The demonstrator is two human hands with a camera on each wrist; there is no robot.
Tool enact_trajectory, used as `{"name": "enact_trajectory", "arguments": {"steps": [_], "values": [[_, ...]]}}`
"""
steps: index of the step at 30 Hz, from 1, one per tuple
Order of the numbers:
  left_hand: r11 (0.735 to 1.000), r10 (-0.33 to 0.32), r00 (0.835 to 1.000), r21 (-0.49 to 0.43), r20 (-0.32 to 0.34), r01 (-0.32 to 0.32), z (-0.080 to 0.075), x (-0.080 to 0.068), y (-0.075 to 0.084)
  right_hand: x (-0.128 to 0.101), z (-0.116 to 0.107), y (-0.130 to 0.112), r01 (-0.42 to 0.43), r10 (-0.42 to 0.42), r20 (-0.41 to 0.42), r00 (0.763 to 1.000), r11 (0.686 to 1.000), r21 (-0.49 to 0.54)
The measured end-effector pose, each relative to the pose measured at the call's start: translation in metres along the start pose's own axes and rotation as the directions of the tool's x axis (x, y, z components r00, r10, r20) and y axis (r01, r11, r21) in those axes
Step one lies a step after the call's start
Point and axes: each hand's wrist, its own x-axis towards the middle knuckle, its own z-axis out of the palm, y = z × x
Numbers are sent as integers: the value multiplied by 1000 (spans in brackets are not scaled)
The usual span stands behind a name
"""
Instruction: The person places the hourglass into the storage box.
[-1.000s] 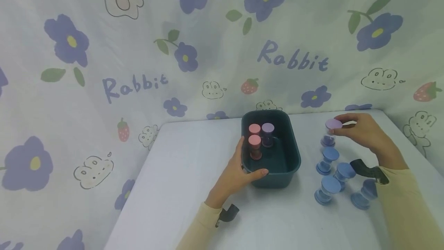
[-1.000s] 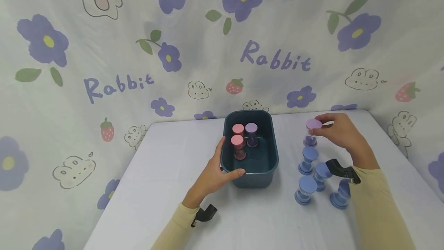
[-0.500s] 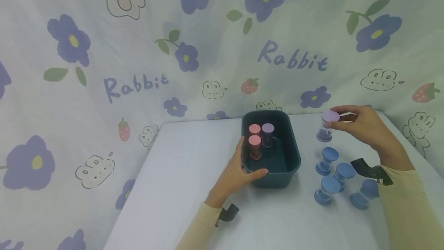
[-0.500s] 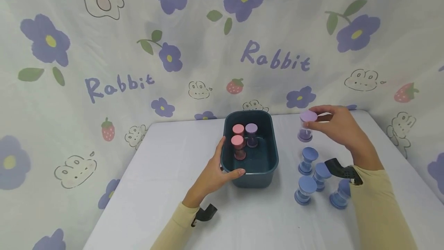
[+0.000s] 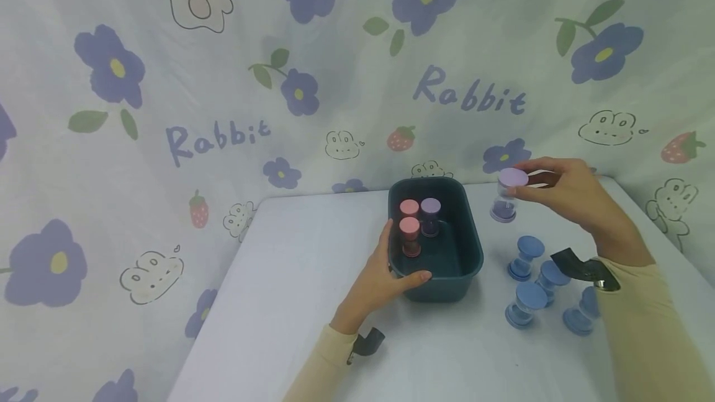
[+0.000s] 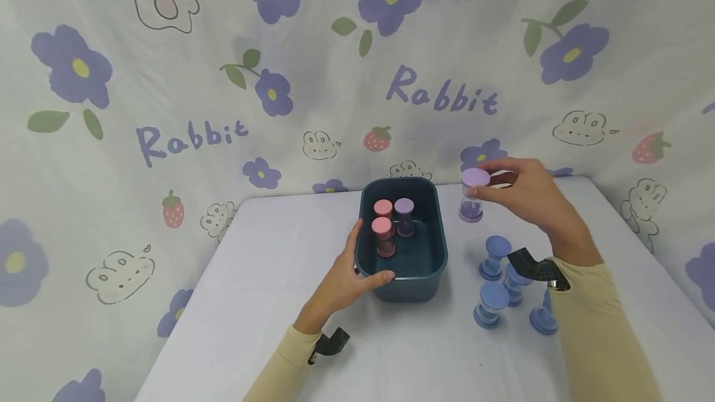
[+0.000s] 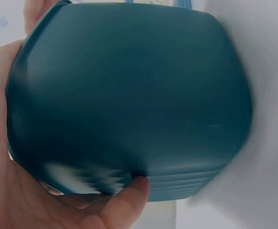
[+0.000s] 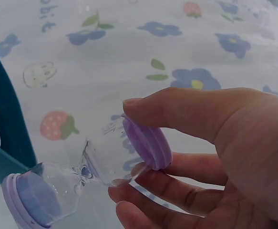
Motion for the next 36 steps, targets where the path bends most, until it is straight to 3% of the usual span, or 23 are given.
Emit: {"name": "enact_trajectory", "arguments": {"steps": [9, 19, 36], "values": [[1000, 5, 1000, 0, -1, -5, -1, 0, 1, 2, 9, -20, 2, -4, 33, 999, 998, 59], [1000, 14, 1000, 6, -4, -14, -1, 1, 0, 8, 25, -39, 67, -72, 49, 996, 993, 97], [1000, 19, 1000, -4, -8, -19, 0, 0, 1, 24, 61, -42, 170, -183, 98, 978, 977, 131]]}}
